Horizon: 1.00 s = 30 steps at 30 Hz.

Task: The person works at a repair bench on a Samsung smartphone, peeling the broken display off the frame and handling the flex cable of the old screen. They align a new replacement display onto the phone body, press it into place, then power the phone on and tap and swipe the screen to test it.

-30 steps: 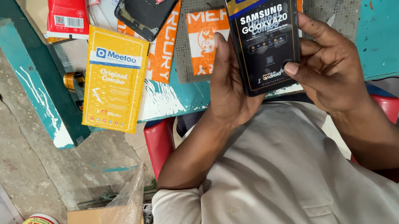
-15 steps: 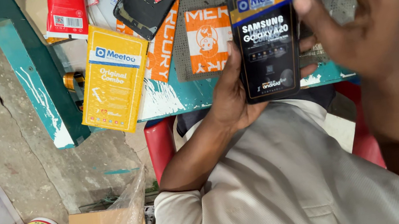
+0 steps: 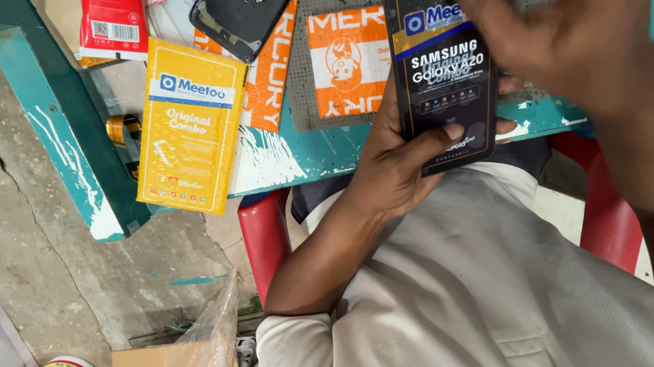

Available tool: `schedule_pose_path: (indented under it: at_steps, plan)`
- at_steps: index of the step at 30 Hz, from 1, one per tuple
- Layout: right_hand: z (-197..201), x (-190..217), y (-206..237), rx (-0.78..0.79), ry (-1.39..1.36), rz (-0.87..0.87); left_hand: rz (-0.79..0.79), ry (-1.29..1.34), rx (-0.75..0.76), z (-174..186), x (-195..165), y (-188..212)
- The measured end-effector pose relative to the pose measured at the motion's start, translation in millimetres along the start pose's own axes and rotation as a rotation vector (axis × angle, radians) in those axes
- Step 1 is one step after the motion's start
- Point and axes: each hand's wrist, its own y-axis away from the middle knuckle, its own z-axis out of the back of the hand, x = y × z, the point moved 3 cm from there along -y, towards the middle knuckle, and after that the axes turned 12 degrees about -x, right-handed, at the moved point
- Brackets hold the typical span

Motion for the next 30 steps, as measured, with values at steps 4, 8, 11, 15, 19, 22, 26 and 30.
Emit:
schedule_pose_path:
  at_steps: [4, 8, 11, 15, 19, 22, 26, 30]
  plan:
    - [8.6, 24.0, 26.9, -0.034, 0.152, 0.322, -0.039, 0.003, -0.064, 13.3, 1.6, -3.1]
    - [22.9, 45.8, 67.0, 0.025, 0.092, 0.292, -0.043, 0.100, 0.085, 10.4, -11.9, -7.2]
    - [34.3, 50.0, 89.1, 0.053, 0.024, 0.285, -0.031, 0.109, 0.123, 3.2, -23.5, -12.3]
    - [39.9, 51.0, 107.9, -0.031, -0.042, 0.293, -0.009, 0.003, 0.055, -6.6, -28.7, -16.6]
    - [43.7, 52.5, 113.5, -0.031, -0.040, 0.277, -0.010, 0.003, 0.018, -12.6, -26.3, -16.4]
    - [44.1, 52.9, 112.5, -0.033, -0.060, 0.262, 0.001, 0.005, 0.046, -12.4, -25.4, -15.8]
    - [45.6, 53.3, 111.7, -0.017, -0.066, 0.266, 0.066, -0.001, -0.008, -9.0, -22.5, -16.2]
    - [51.6, 55.3, 111.5, 0.040, -0.057, 0.263, -0.030, -0.001, 0.053, -13.7, -23.7, -13.4]
